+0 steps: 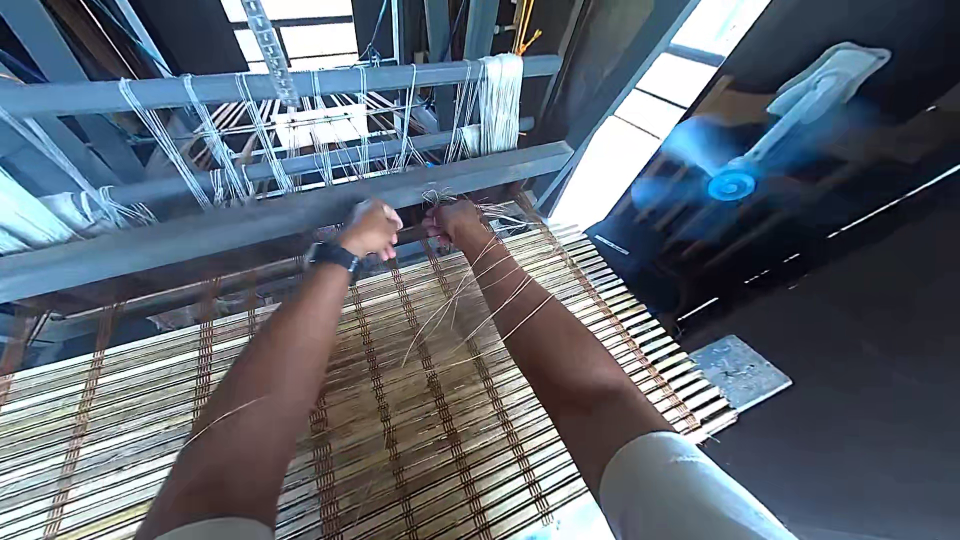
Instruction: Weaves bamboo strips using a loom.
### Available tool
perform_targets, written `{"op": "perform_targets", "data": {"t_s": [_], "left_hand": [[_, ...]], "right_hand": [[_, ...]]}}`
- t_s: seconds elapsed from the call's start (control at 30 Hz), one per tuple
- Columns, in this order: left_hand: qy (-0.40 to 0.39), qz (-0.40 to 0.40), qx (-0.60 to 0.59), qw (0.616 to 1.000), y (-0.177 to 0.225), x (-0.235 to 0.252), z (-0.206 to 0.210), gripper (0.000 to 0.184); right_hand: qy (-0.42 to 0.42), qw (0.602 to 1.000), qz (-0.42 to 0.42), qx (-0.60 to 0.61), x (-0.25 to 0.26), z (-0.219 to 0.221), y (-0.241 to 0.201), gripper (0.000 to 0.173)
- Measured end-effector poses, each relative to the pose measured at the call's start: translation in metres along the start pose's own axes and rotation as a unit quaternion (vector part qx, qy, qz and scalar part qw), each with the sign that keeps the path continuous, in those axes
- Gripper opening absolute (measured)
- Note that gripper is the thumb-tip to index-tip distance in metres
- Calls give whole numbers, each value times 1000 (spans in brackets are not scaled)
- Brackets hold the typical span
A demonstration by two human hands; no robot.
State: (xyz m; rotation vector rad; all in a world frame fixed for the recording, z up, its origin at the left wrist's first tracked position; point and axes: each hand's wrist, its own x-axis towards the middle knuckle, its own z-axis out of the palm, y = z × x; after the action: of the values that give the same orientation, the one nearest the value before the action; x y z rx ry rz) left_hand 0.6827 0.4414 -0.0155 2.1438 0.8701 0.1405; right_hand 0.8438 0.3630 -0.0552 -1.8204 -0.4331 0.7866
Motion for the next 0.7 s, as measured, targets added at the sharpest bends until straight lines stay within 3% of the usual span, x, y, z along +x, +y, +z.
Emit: {"op": "perform_targets", "data": {"t_s": [0.17,0.43,0.7], "left_hand": [[34,-90,-191,977,5,31,27,31],[55,-122,-228,964,1,44,37,29],[84,-97,-160,979,3,48,51,25]], "right_hand": [[-6,999,-32,3,13,16,1,23],[-101,994,-38,28,28,8,6,24],[-113,993,-29,13,29,12,7,29]]}}
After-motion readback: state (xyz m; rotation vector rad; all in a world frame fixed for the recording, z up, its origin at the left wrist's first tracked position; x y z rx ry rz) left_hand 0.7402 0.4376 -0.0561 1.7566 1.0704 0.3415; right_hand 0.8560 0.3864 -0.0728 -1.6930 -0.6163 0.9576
